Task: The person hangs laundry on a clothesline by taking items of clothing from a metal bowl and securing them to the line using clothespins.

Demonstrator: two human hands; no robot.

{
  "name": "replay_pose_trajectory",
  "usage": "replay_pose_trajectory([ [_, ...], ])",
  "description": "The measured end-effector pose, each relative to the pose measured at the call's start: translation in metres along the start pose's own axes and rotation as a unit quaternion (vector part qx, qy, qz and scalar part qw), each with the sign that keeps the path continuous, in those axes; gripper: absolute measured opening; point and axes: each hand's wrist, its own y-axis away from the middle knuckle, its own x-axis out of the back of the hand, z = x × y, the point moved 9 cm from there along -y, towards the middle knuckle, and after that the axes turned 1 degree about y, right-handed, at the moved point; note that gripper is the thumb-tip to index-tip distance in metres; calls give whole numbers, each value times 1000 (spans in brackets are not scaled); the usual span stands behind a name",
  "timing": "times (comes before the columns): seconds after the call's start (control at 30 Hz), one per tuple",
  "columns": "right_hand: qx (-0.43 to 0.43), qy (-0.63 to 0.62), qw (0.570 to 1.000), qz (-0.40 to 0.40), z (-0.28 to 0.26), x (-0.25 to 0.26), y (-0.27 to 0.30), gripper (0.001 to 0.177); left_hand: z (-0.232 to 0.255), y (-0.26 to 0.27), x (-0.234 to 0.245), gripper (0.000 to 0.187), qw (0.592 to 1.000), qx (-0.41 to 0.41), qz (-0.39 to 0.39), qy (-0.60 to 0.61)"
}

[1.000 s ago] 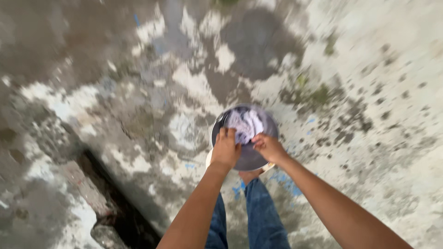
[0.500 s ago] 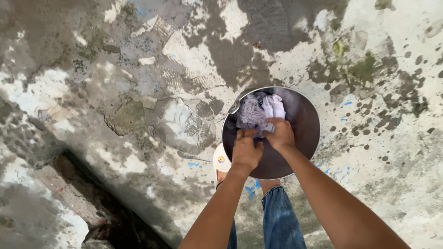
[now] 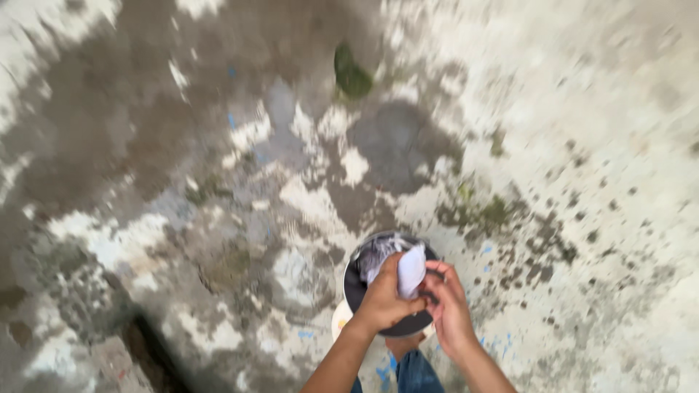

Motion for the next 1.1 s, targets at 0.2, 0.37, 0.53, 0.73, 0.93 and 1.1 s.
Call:
replay_pose_trajectory([
  [0.2, 233, 245, 941, 27, -137, -16, 74, 61, 44, 23, 2, 52, 941, 202, 45, 269],
  [0.37, 64, 202, 977, -6, -197, -29, 92, 55, 150, 24, 2, 59, 878, 182, 50, 440],
  [0.53, 188, 174, 962, -93, -335, -63, 158, 31, 320, 12, 20, 47, 914, -9, -67, 401],
  [0.73, 315, 201, 916, -148, -494, -110, 312, 25, 524, 86, 34, 36, 948, -124, -138, 258],
  [0.93, 334, 190, 911, -150, -599, -150, 432, 11, 629, 151, 23, 43, 947, -137, -222, 186],
  [1.1, 431, 164, 875, -146, -658, -167, 512, 10, 604, 146, -24, 40, 933, -146, -323, -61],
])
